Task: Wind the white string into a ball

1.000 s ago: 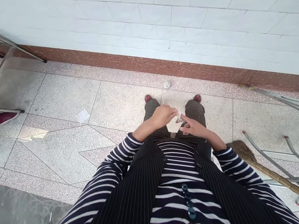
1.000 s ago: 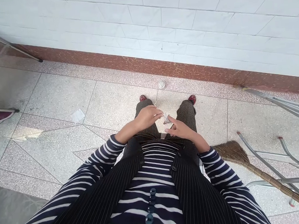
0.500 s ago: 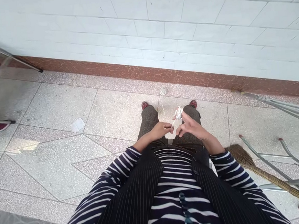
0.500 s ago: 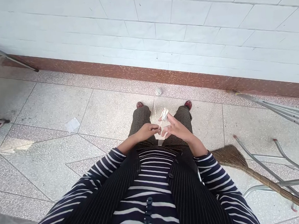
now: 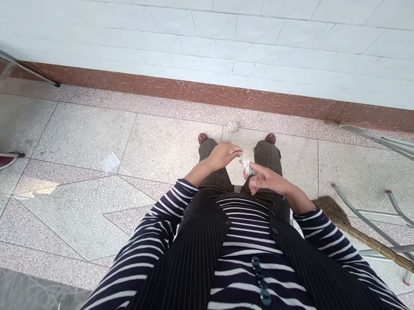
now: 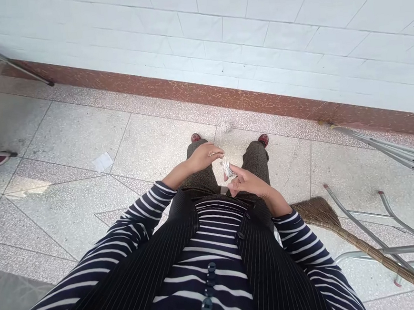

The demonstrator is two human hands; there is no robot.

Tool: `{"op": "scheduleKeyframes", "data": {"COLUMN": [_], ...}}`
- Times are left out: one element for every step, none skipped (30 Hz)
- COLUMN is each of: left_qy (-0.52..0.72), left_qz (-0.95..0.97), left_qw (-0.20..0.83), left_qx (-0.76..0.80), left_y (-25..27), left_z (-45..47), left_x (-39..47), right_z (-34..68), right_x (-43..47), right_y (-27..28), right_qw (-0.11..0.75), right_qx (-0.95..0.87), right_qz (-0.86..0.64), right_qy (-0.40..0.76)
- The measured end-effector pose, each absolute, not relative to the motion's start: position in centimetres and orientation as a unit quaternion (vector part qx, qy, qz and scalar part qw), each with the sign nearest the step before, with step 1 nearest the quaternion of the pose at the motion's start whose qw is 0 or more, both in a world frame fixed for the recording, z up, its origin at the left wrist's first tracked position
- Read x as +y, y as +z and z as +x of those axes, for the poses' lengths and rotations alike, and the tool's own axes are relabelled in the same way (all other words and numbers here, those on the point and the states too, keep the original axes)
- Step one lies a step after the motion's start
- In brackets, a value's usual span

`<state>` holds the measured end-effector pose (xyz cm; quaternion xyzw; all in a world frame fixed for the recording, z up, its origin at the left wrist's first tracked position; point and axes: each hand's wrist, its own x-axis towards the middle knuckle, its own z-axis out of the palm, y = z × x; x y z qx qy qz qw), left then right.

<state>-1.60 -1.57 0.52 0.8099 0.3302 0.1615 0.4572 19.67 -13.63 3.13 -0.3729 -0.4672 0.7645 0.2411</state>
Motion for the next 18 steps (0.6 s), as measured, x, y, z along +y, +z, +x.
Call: {"op": "scheduleKeyframes", "data": {"left_qy": [0.169, 0.175, 0.183, 0.193, 0.203, 0.214, 0.226, 0.238, 0.248, 0.260, 0.273, 0.287, 0.300, 0.309, 0.312, 0.311, 0.308, 0.304], "left_qz": [0.786, 0.757, 0.726, 0.694, 0.663, 0.635, 0.611, 0.591, 0.577, 0.566, 0.554, 0.535, 0.509, 0.477, 0.444, 0.413, 0.390, 0.374], "left_qw": [0.493, 0.532, 0.571, 0.607, 0.637, 0.661, 0.680, 0.693, 0.699, 0.701, 0.702, 0.707, 0.718, 0.736, 0.758, 0.780, 0.798, 0.811], "left_qx": [0.333, 0.335, 0.336, 0.337, 0.338, 0.337, 0.336, 0.337, 0.341, 0.347, 0.355, 0.363, 0.368, 0.368, 0.363, 0.353, 0.341, 0.331], "left_y": [0.2, -0.1, -0.3, -0.5, -0.7, -0.8, -0.9, -0.9, -0.8, -0.8, -0.7, -0.6, -0.4, -0.3, -0.1, 0.1, 0.2, 0.3], "left_z": [-1.4, -1.1, -0.9, -0.7, -0.5, -0.3, -0.2, -0.1, -0.1, -0.1, -0.2, -0.2, -0.3, -0.3, -0.4, -0.4, -0.4, -0.4], "left_x": [-1.8, -2.3, -2.9, -3.5, -4.2, -4.8, -5.4, -5.8, -6.2, -6.4, -6.6, -6.6, -6.7, -6.7, -6.7, -6.8, -6.8, -6.8], "right_z": [19.7, 19.6, 19.6, 19.5, 19.4, 19.2, 19.1, 18.9, 18.7, 18.6, 18.4, 18.3, 18.2, 18.2, 18.1, 18.1, 18.1, 18.1], "right_x": [-13.5, -13.4, -13.3, -13.1, -12.9, -12.7, -12.6, -12.4, -12.3, -12.2, -12.1, -12.0, -12.0, -12.0, -12.0, -11.9, -11.9, -11.9], "right_y": [3.5, 3.8, 3.9, 4.0, 4.0, 4.0, 3.8, 3.7, 3.4, 3.2, 3.1, 2.9, 2.8, 2.8, 2.8, 2.9, 3.0, 3.1], "right_qw": [0.271, 0.297, 0.316, 0.329, 0.337, 0.342, 0.344, 0.344, 0.343, 0.342, 0.341, 0.339, 0.338, 0.340, 0.346, 0.354, 0.366, 0.378], "right_qx": [-0.449, -0.434, -0.421, -0.413, -0.408, -0.405, -0.404, -0.405, -0.408, -0.413, -0.418, -0.423, -0.426, -0.425, -0.420, -0.412, -0.401, -0.389], "right_qz": [-0.361, -0.354, -0.351, -0.350, -0.349, -0.351, -0.353, -0.356, -0.359, -0.362, -0.364, -0.364, -0.362, -0.360, -0.357, -0.354, -0.349, -0.342], "right_qy": [0.771, 0.774, 0.774, 0.774, 0.773, 0.772, 0.771, 0.769, 0.766, 0.763, 0.759, 0.758, 0.757, 0.758, 0.759, 0.761, 0.764, 0.768]}}
